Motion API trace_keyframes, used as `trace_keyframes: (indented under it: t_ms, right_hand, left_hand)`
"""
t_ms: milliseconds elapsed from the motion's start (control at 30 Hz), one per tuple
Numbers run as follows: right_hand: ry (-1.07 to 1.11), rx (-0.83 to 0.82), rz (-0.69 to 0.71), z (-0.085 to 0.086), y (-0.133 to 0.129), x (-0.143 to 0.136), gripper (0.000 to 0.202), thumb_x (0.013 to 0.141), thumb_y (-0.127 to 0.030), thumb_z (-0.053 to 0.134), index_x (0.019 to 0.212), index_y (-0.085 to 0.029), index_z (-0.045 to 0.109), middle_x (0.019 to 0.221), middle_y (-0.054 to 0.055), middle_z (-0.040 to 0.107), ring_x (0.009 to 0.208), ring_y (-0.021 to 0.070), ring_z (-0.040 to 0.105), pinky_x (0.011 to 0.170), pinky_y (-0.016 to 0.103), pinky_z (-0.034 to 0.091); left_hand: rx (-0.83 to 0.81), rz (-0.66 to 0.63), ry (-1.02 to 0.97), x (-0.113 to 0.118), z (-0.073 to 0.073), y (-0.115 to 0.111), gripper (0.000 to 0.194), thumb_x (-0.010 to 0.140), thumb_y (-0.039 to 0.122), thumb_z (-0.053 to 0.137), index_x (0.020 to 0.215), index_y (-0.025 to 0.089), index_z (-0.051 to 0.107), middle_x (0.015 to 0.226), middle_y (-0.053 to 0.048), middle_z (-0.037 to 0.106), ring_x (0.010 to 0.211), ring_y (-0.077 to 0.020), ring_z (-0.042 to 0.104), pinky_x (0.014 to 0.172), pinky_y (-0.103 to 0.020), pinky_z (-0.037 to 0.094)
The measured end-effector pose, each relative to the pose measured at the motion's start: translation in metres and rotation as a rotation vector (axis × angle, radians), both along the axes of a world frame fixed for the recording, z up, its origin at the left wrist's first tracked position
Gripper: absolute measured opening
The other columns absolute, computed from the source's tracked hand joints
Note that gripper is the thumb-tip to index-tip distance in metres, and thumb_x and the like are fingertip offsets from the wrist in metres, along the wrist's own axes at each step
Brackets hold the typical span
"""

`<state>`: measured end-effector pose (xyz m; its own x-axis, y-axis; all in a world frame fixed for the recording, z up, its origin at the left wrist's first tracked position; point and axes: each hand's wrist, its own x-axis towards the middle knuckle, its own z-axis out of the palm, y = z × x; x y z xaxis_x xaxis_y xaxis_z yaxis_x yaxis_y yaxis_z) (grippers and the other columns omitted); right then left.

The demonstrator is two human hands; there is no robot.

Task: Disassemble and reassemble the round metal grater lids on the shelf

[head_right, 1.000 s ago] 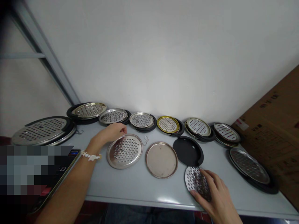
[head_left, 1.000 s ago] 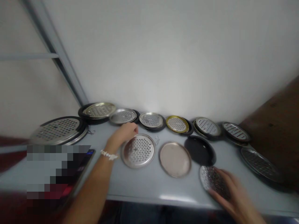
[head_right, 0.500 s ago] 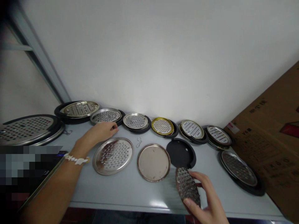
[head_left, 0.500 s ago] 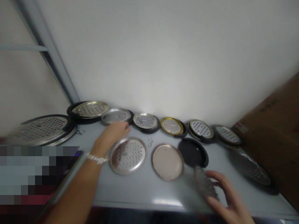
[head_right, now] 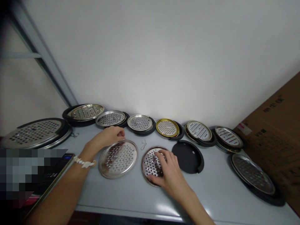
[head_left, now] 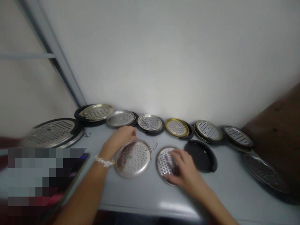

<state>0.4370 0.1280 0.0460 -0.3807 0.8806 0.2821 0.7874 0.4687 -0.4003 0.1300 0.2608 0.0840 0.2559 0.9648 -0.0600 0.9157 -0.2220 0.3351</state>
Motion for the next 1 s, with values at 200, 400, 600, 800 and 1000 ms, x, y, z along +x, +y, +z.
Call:
trace_keyframes:
  t_ms: [200, 400, 600, 800, 1000]
  right_hand:
    - [0.022, -0.101, -0.037, -0.005, -0.004, 0.005, 0.07, 0.077, -0.038, 0.08, 0.139, -0.023, 0.05, 0.14, 0.014, 0.051, 0.127, 0.0331, 0.049, 0.108, 0.052, 0.04]
    - [0.037, -0.131, -0.017, -0.001, -0.006, 0.008, 0.067, 0.082, -0.044, 0.076, 0.14, -0.023, 0.051, 0.142, 0.014, 0.051, 0.13, 0.0332, 0.048, 0.11, 0.052, 0.04]
    - [0.082, -0.018, -0.084, -0.01, -0.027, 0.03, 0.06, 0.087, -0.044, 0.07, 0.14, -0.023, 0.051, 0.141, 0.016, 0.051, 0.134, 0.0355, 0.046, 0.112, 0.055, 0.038]
    - [0.129, -0.058, -0.163, -0.027, -0.066, 0.05, 0.066, 0.088, -0.042, 0.07, 0.144, -0.023, 0.042, 0.149, 0.017, 0.041, 0.139, 0.0367, 0.042, 0.113, 0.055, 0.04]
    - [0.211, -0.112, -0.168, -0.019, -0.07, 0.04, 0.064, 0.089, -0.037, 0.069, 0.145, -0.023, 0.041, 0.15, 0.017, 0.04, 0.138, 0.033, 0.046, 0.114, 0.049, 0.041]
  left_hand:
    - [-0.01, -0.029, 0.008, 0.008, 0.0, -0.002, 0.012, 0.077, 0.018, 0.064, 0.081, 0.02, 0.074, 0.085, -0.008, 0.077, 0.078, -0.0209, 0.069, 0.072, -0.028, 0.045]
    - [-0.011, -0.068, -0.015, 0.009, 0.001, -0.003, 0.014, 0.079, 0.015, 0.058, 0.074, 0.02, 0.07, 0.08, -0.006, 0.075, 0.073, -0.02, 0.067, 0.066, -0.028, 0.043]
    - [-0.077, -0.114, -0.057, 0.009, 0.015, -0.01, 0.015, 0.082, 0.015, 0.057, 0.079, 0.02, 0.071, 0.079, -0.004, 0.076, 0.072, -0.0194, 0.068, 0.068, -0.027, 0.044]
    - [-0.102, -0.179, -0.184, 0.014, 0.026, -0.014, 0.028, 0.084, 0.023, 0.05, 0.087, 0.019, 0.077, 0.093, -0.008, 0.078, 0.087, -0.0233, 0.069, 0.078, -0.029, 0.048]
    - [-0.054, -0.173, -0.254, 0.015, 0.028, -0.012, 0.031, 0.085, 0.031, 0.049, 0.094, 0.019, 0.076, 0.102, -0.008, 0.077, 0.094, -0.0236, 0.068, 0.085, -0.03, 0.05]
